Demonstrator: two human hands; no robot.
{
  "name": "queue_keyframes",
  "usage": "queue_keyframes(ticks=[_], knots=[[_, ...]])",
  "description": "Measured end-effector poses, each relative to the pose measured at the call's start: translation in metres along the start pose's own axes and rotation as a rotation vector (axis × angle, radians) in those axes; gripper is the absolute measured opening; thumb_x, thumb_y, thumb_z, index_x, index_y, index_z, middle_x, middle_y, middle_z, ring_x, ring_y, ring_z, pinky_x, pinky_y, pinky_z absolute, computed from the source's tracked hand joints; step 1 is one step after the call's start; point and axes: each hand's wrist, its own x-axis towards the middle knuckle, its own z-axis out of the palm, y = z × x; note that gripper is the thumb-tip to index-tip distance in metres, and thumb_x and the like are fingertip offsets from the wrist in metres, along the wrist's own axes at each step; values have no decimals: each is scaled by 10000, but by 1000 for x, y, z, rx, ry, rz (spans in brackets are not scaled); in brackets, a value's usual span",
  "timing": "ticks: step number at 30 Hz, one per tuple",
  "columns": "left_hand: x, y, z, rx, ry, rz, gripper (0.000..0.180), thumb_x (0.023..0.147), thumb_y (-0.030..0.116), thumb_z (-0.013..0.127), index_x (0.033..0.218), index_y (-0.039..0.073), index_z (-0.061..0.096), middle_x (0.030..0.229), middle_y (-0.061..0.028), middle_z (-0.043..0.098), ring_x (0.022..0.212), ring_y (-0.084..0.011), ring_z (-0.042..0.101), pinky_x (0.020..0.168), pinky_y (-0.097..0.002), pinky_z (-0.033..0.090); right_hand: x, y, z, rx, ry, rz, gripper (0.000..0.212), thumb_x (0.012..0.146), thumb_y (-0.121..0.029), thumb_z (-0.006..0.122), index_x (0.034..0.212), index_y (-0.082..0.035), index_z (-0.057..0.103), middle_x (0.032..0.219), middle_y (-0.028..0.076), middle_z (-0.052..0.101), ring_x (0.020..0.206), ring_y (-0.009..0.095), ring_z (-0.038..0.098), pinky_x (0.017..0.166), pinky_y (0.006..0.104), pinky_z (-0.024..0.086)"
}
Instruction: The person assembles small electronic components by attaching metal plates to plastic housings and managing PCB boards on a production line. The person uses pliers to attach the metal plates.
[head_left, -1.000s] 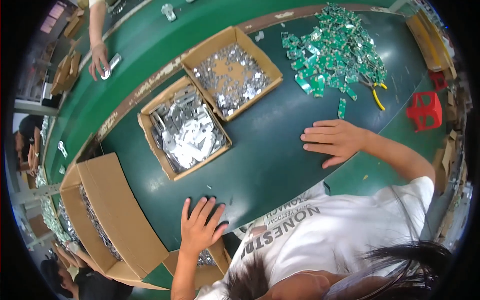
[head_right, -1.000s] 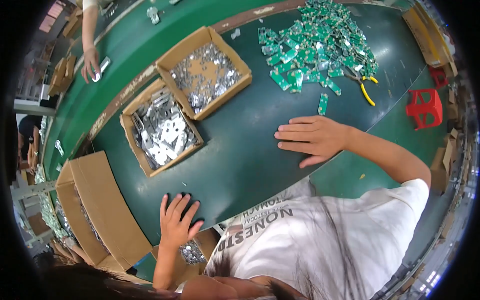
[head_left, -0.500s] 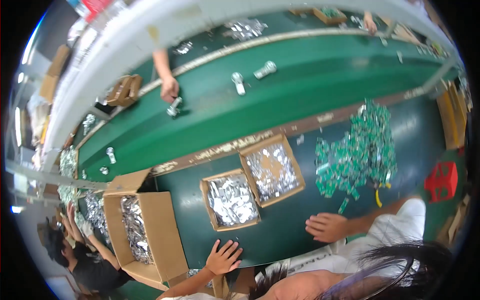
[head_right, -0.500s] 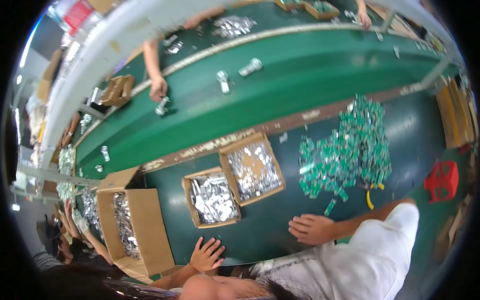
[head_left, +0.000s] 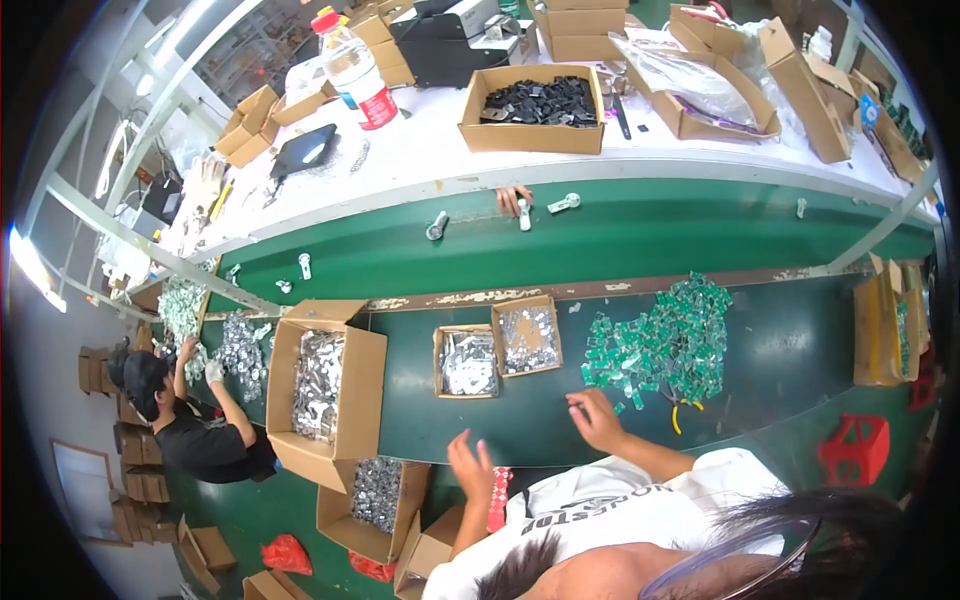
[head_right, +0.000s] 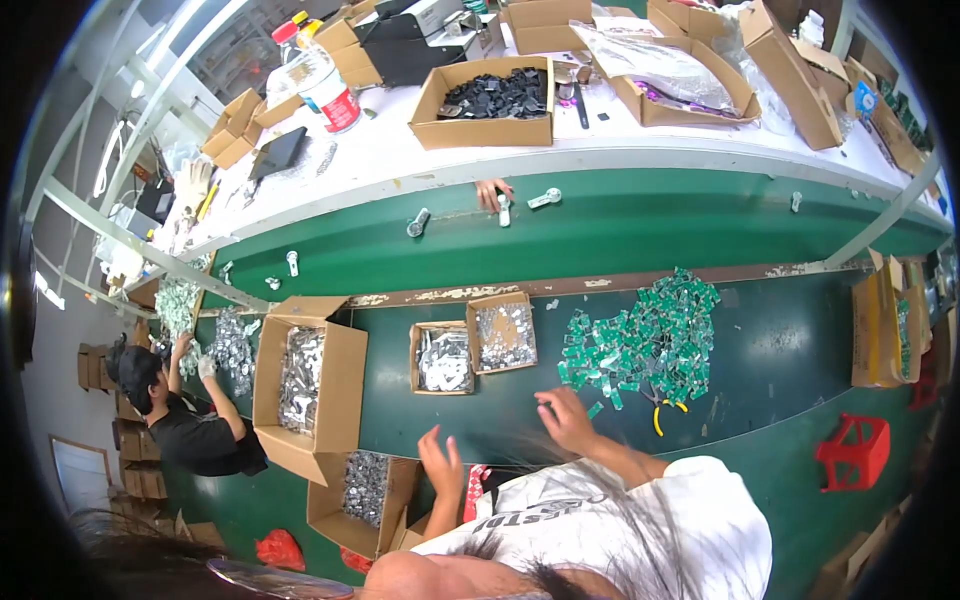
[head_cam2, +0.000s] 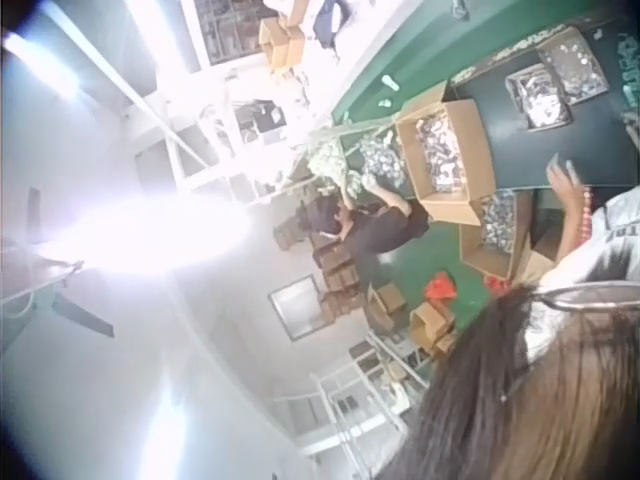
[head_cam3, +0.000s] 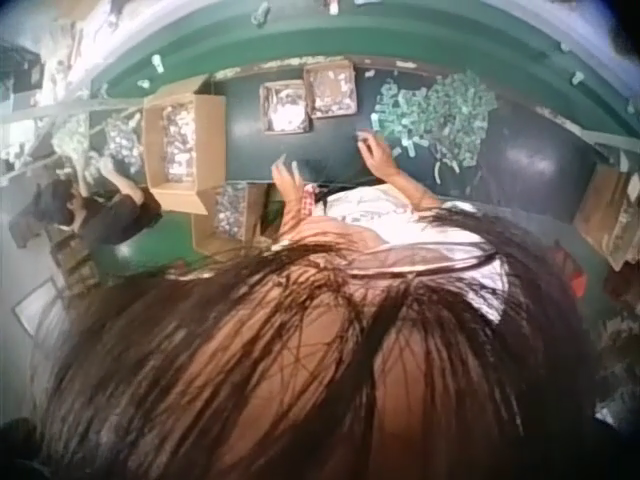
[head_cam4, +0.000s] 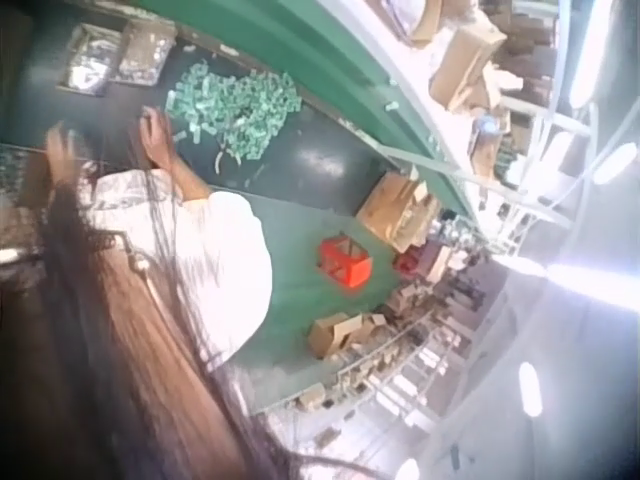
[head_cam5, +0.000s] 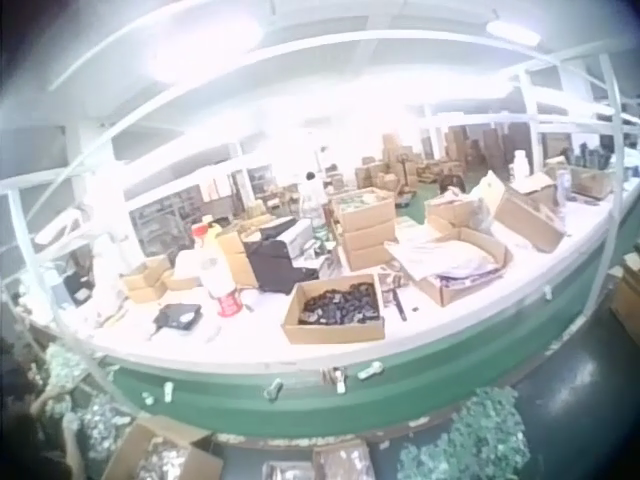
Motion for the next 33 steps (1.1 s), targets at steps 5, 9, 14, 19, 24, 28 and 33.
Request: queue_keyframes(ticks=[5, 9, 14, 19, 24, 28, 33], knots=[[148, 109, -40, -220, 177, 351, 128, 842, 4, 569, 966, -16, 586, 935, -151, 583, 876, -313, 570, 786, -389, 459, 80, -50, -53, -88, 72, -366, 233, 783, 19, 620, 1008, -24, 575, 809, 108, 590, 716, 278, 580, 635, 358, 466], [312, 162, -87, -221, 460, 592, 221, 841, 49, 610, 1041, -30, 560, 994, -156, 557, 882, -296, 554, 755, -366, 463, 204, -146, -92, -384, 356, -932, 272, 687, 38, 675, 939, -18, 592, 853, 111, 580, 724, 237, 581, 558, 332, 472], [449, 215, -83, -96, 595, 565, 1080, 715, 429, 755, 1449, 33, 70, 1361, -286, 348, 1241, -405, 378, 1009, -509, 296, 354, -251, -67, -1125, 209, -775, 163, 682, -97, 649, 839, -52, 636, 858, 88, 616, 829, 204, 554, 666, 304, 418], [481, 202, -80, -118, 217, 284, 1096, 710, 471, 744, 1472, 111, 43, 1012, -154, 631, 969, -318, 590, 895, -469, 353, 432, -256, -80, -1319, -432, -629, 100, 713, -78, 634, 811, -82, 649, 828, 91, 644, 822, 250, 573, 816, 420, 311], [487, 197, -83, -149, 214, 361, 966, 763, 344, 729, 1451, 69, 109, 910, -145, 630, 830, -318, 599, 841, -457, 381, 435, -243, -70, -1262, -463, -444, 119, 700, -19, 600, 795, -81, 637, 759, 118, 650, 745, 267, 623, 837, 446, 323], [473, 200, -70, 18, 682, 670, 886, 752, 269, 743, 1421, 49, 206, 993, -213, 576, 869, -348, 591, 779, -436, 433, 438, -242, -63, -1198, -442, -405, 133, 695, -1, 597, 791, -84, 638, 754, 105, 664, 715, 273, 660, 862, 448, 337], [452, 216, -52, 460, 458, 815, 116, 787, 71, 552, 886, 109, 599, 828, -19, 580, 579, -246, 624, 476, -364, 499, 449, -225, -67, -1099, -387, -363, 150, 695, -2, 595, 812, -85, 640, 775, 101, 666, 747, 272, 660, 841, 443, 344]])
